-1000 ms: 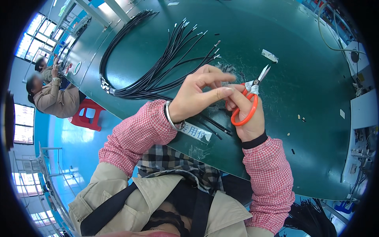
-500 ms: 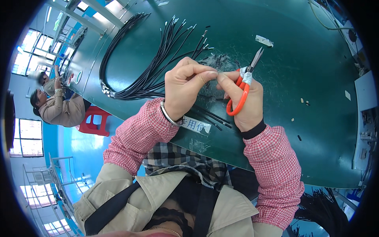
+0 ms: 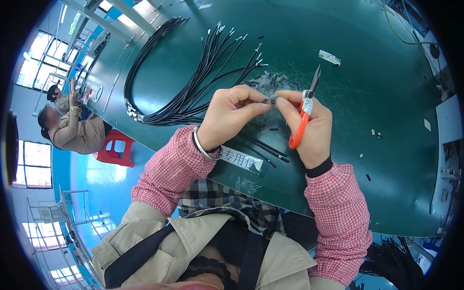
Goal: Stripping the insulation from the ends of multiple black electrical wires using a cutting tool.
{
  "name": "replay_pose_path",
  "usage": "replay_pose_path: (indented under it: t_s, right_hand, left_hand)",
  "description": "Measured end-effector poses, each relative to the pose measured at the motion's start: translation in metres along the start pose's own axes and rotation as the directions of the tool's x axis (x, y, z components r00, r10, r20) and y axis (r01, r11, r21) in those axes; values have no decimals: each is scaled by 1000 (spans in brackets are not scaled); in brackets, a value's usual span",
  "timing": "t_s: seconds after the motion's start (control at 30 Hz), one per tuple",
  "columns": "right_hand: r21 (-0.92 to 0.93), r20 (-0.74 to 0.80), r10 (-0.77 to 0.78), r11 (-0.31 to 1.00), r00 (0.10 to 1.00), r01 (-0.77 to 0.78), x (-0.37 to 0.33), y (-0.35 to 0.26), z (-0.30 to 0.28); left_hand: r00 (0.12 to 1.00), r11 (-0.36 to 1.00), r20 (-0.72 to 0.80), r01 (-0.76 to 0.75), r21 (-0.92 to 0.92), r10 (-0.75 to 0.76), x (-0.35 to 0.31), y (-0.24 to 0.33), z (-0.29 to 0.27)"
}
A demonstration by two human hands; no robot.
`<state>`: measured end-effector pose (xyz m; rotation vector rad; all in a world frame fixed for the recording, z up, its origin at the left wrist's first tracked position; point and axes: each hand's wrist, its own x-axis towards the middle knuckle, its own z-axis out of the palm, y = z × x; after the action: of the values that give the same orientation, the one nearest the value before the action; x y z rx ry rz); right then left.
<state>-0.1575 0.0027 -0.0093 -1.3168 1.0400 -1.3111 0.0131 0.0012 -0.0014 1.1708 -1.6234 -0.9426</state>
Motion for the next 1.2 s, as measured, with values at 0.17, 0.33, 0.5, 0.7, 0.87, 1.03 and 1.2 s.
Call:
replay_pose_path:
  t_s: [0.17, 0.33, 0.5, 0.7, 0.87, 1.03, 1.2]
  right_hand:
    - [-15, 70, -48, 999, 996, 49, -1, 2, 5]
    - [314, 128, 167, 928, 978, -200, 0, 8, 5]
    - [421, 106, 252, 865, 962, -273, -2, 7, 8]
    - [-65, -26, 229, 971, 973, -230, -4, 4, 4]
    - [160, 11, 252, 955, 968, -251, -3, -25, 7]
    - [99, 368, 438, 858, 820, -504, -14, -15, 12]
    - [-27, 376, 474, 865, 796, -502, -16, -16, 17]
  left_hand:
    - [1000, 998, -2, -29, -53, 29, -1, -5, 3]
    - [1000, 980, -22, -16, -196, 12, -3, -6, 6]
    - [1000, 973, -10, 22, -228, -25, -4, -11, 8]
    - [986, 936, -41, 138, -323, -160, -5, -8, 9]
    - [970, 934, -218, 26, -357, -111, 4, -15, 6]
    - [970, 946, -230, 4, -325, -83, 5, -14, 4]
    - [975, 967, -221, -30, -252, -27, 3, -15, 5]
